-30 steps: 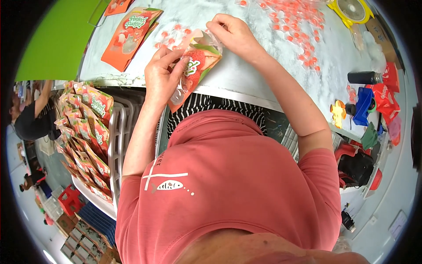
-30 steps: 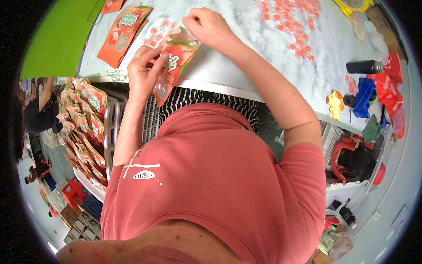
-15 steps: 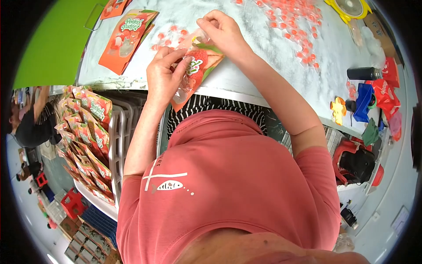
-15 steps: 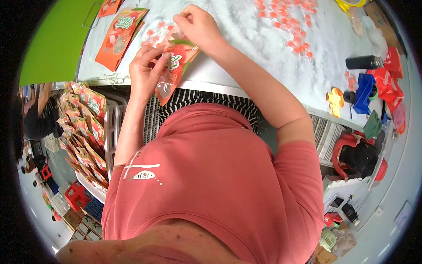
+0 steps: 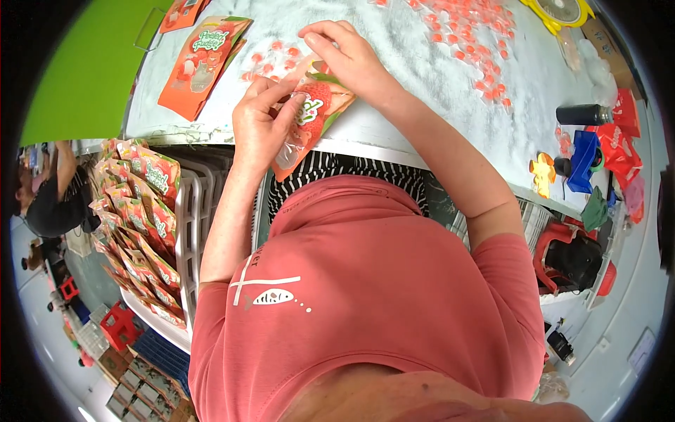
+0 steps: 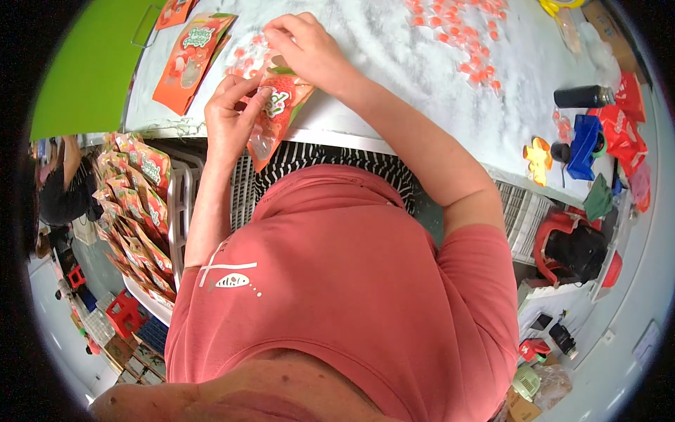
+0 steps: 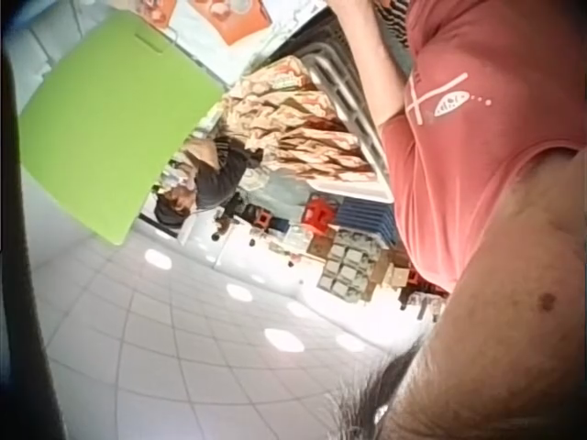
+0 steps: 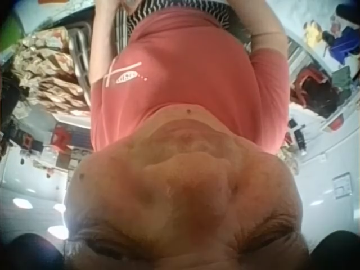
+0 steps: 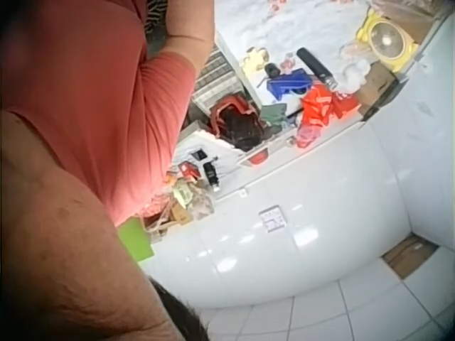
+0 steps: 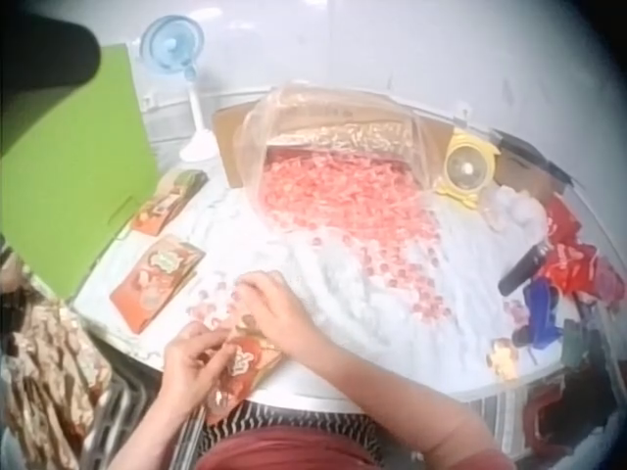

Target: Filling individual product bags with wrapped candies and organizing the filled bags into a large storage bin.

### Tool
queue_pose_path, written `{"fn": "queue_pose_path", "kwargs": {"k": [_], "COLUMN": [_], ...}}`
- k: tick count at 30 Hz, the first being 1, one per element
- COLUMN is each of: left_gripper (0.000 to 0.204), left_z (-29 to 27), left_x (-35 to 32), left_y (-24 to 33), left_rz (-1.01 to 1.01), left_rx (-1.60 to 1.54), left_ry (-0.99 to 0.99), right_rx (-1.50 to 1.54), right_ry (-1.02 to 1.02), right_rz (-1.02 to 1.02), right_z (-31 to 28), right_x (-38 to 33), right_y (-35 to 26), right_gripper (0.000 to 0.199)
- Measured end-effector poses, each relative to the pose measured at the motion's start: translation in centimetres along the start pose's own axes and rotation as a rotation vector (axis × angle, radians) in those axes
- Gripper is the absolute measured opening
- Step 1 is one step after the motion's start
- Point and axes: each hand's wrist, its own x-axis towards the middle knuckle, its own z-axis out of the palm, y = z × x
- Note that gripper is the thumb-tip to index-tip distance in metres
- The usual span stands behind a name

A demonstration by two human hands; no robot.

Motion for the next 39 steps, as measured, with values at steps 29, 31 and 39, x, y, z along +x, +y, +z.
{"fn": "queue_pose_path", "kwargs": {"k": [29, 31, 39], "left_gripper": [0.023, 0.023, 0.022], "left_z": [-11.5, -11.6, -11.8], "left_x": [-9.8, -9.7, -9.1], "left_y": [-2.5, -2.6, -4.0], "left_rz": [-0.139, -0.132, -0.081], "left_rx": [-0.383, -0.362, -0.372], "left_ry": [0.397, 0.389, 0.389], "right_rx": [-0.842, -0.905, -0.782], "right_ry": [-0.376, -0.405, -0.258], "right_rz": [-0.328, -0.336, -0.608], "right_z": [12.3, 12.6, 9.3], "right_x": [4.5, 4.7, 4.8], "right_y": [6.5, 6.7, 9.0], "right_gripper": [0.08, 0.07, 0.017]}}
